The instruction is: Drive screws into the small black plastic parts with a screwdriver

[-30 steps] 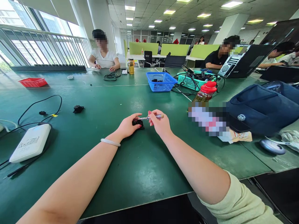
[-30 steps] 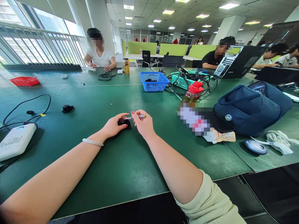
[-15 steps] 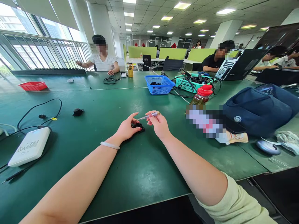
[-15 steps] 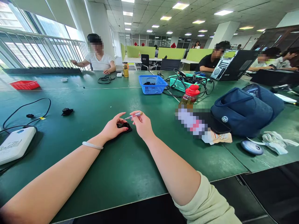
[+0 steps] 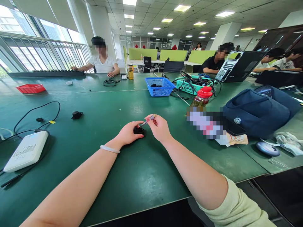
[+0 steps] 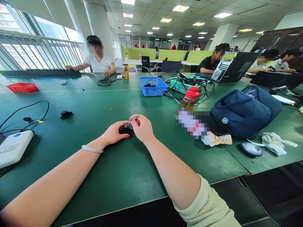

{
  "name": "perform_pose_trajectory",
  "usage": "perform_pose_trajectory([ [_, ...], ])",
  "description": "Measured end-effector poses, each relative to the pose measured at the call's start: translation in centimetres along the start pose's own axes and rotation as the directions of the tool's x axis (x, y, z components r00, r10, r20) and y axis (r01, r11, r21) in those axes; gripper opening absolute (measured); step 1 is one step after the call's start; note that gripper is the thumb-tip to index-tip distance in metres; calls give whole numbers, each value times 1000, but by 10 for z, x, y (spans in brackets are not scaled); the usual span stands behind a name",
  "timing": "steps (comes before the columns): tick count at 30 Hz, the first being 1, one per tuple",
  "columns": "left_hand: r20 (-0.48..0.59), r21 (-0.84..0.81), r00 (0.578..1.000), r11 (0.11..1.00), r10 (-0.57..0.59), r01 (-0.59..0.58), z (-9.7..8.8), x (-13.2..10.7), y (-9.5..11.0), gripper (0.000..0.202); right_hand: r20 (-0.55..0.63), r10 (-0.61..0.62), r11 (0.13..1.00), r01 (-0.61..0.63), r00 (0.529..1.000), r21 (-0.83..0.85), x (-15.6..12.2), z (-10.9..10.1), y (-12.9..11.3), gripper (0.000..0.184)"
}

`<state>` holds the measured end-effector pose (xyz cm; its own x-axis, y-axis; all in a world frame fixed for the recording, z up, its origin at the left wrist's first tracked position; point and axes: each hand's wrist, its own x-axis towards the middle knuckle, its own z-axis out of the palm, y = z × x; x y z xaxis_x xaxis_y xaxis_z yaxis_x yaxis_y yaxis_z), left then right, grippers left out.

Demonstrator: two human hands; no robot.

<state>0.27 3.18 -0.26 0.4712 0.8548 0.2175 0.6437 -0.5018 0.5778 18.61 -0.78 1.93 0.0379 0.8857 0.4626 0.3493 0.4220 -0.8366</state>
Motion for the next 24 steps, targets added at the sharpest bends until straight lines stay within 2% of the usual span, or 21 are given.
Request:
perform_pose_trajectory([
  [6, -4, 29, 1000, 1000, 3, -3, 1, 0, -1, 58, -73, -77, 995, 81, 994, 53, -2, -2, -2, 23],
  [10, 4, 41, 1000, 999, 2, -2, 1, 1, -1, 43, -107, -94, 986, 107, 990, 129, -3, -1, -1, 22],
  [14, 9, 32, 1000, 999, 29, -30, -1, 0, 1, 38, -134, -119, 987, 132, 984, 92, -4, -1, -3, 38],
  [19, 44, -8, 994, 995, 102, -102, -2, -1, 3, 47, -109, -162, 986, 164, 981, 17, -4, -1, -4, 41],
  [24, 32, -10, 997, 998, 66, -65, -1, -2, 3, 50, -45, -222, 975, 221, 974, -26, -3, 0, 0, 39],
])
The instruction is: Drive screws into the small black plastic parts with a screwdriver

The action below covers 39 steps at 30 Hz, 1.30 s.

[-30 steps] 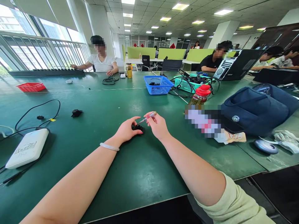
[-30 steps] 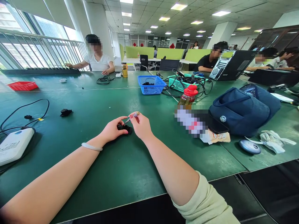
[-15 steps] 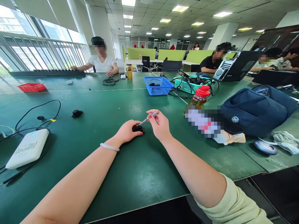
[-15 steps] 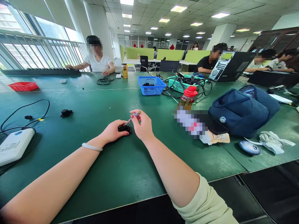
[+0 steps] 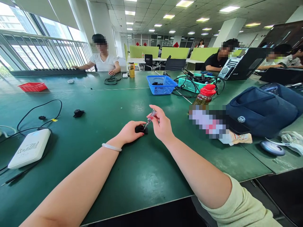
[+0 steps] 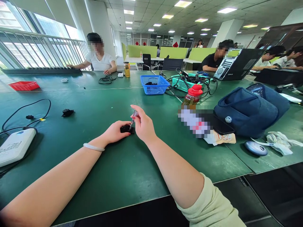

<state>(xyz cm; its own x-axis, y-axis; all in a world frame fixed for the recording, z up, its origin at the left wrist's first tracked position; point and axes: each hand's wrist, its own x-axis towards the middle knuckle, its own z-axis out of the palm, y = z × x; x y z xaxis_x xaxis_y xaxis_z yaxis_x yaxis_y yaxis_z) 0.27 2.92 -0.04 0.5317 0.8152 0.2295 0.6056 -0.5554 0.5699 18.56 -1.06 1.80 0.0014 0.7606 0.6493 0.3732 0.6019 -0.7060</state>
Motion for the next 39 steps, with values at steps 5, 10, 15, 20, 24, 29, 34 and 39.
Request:
perform_pose_trajectory([
  [5, 22, 5, 999, 999, -35, 35, 1, 1, -5, 54, 36, -47, 999, 47, 998, -14, 0, 1, 1, 36],
  [10, 29, -56, 999, 997, -46, 48, 2, 1, -5, 57, 50, -71, 997, 72, 996, -13, -2, 1, -2, 34],
  [15, 31, -84, 998, 995, -47, 50, 0, 0, 1, 55, 108, -93, 994, 99, 990, -53, -2, 1, -4, 35],
  [20, 51, -67, 999, 998, 10, -6, -1, 0, 0, 50, 112, -88, 996, 90, 990, -17, -1, 1, -2, 36],
  [24, 39, -66, 999, 998, -8, 11, 0, 0, -2, 50, 86, -6, 996, -2, 996, 95, 1, 1, -4, 31],
  [29, 20, -76, 998, 995, -56, 57, 0, -1, 1, 50, 117, 114, 972, -136, 987, 194, 5, 0, -8, 23],
  [34, 9, -96, 998, 994, -56, 56, 1, -2, 1, 47, 120, 82, 976, -104, 989, 193, 4, 1, -9, 26],
  [39, -8, -43, 1000, 999, -19, 19, 1, -3, 1, 36, 96, -52, 993, 41, 994, 112, 0, 2, -12, 31],
])
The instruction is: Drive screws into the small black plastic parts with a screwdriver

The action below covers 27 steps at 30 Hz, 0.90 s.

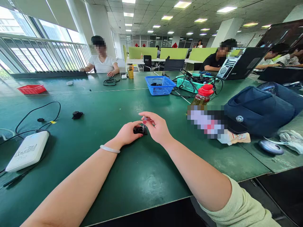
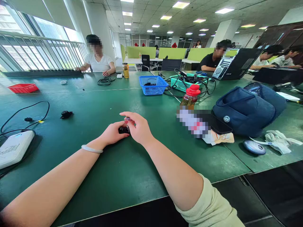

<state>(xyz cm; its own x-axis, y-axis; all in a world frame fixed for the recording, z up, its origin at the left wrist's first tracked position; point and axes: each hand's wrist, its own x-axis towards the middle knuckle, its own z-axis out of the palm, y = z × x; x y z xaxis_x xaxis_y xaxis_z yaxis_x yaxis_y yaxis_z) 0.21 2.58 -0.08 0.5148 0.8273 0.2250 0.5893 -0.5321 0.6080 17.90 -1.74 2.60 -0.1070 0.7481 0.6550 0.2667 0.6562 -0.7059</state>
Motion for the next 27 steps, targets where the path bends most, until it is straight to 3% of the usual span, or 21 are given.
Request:
perform_pose_trajectory([
  [4, -21, 83, 1000, 996, 19, -17, 0, 0, -1, 28, 4, -185, 982, 185, 983, -48, -4, 4, -4, 35],
  [8, -27, 112, 999, 993, 36, -33, 2, 1, -4, 21, 36, -233, 968, 236, 972, -81, -5, 6, -3, 39],
  [15, -30, 159, 998, 986, 49, -43, 2, 1, -2, 21, 19, -140, 988, 141, 990, -67, -4, 8, 4, 34],
  [20, -63, 186, 980, 967, 189, -175, 2, 2, 1, 20, -5, -6, 997, 5, 1000, -75, -3, 12, 7, 22],
  [23, -65, 209, 970, 954, 234, -216, 1, 2, 1, 22, -16, 35, 998, -36, 999, -50, -2, 12, 6, 24],
  [27, -52, 243, 978, 952, 202, -184, 1, 2, -1, 20, 24, 56, 998, -55, 998, -17, -3, 10, 5, 37],
])
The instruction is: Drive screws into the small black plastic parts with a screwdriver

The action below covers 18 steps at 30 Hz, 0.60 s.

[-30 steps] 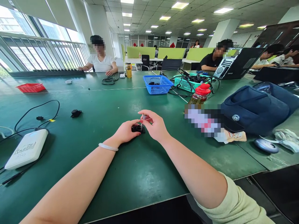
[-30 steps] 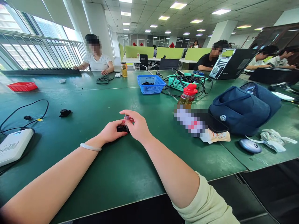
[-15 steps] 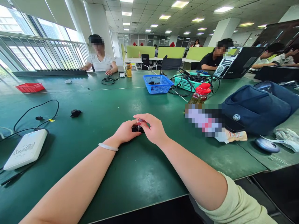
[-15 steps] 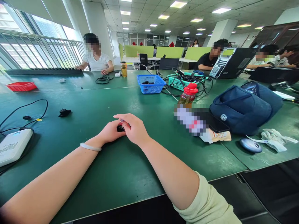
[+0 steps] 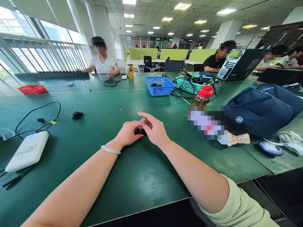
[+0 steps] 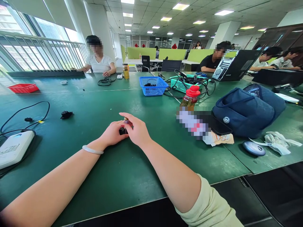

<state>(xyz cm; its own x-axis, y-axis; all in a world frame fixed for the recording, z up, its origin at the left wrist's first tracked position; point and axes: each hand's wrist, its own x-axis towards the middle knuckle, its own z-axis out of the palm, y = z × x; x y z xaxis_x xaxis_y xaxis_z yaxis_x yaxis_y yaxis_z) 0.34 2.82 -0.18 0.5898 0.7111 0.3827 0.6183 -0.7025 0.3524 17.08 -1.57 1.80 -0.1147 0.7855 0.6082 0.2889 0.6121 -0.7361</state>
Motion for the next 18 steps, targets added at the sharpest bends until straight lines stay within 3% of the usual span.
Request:
perform_pose_trajectory([
  [6, 3, 22, 1000, 1000, 4, -4, 1, 0, -1, 26, 85, -76, 997, 77, 994, -7, -2, -3, -3, 48],
  [11, 20, 6, 999, 1000, -31, 30, -2, 1, 2, 37, -1, -132, 990, 131, 991, -47, 0, -9, -2, 45],
  [18, 21, -55, 998, 997, -53, 54, -1, 0, 1, 57, -24, -91, 994, 89, 996, -70, 3, -13, 6, 42],
])
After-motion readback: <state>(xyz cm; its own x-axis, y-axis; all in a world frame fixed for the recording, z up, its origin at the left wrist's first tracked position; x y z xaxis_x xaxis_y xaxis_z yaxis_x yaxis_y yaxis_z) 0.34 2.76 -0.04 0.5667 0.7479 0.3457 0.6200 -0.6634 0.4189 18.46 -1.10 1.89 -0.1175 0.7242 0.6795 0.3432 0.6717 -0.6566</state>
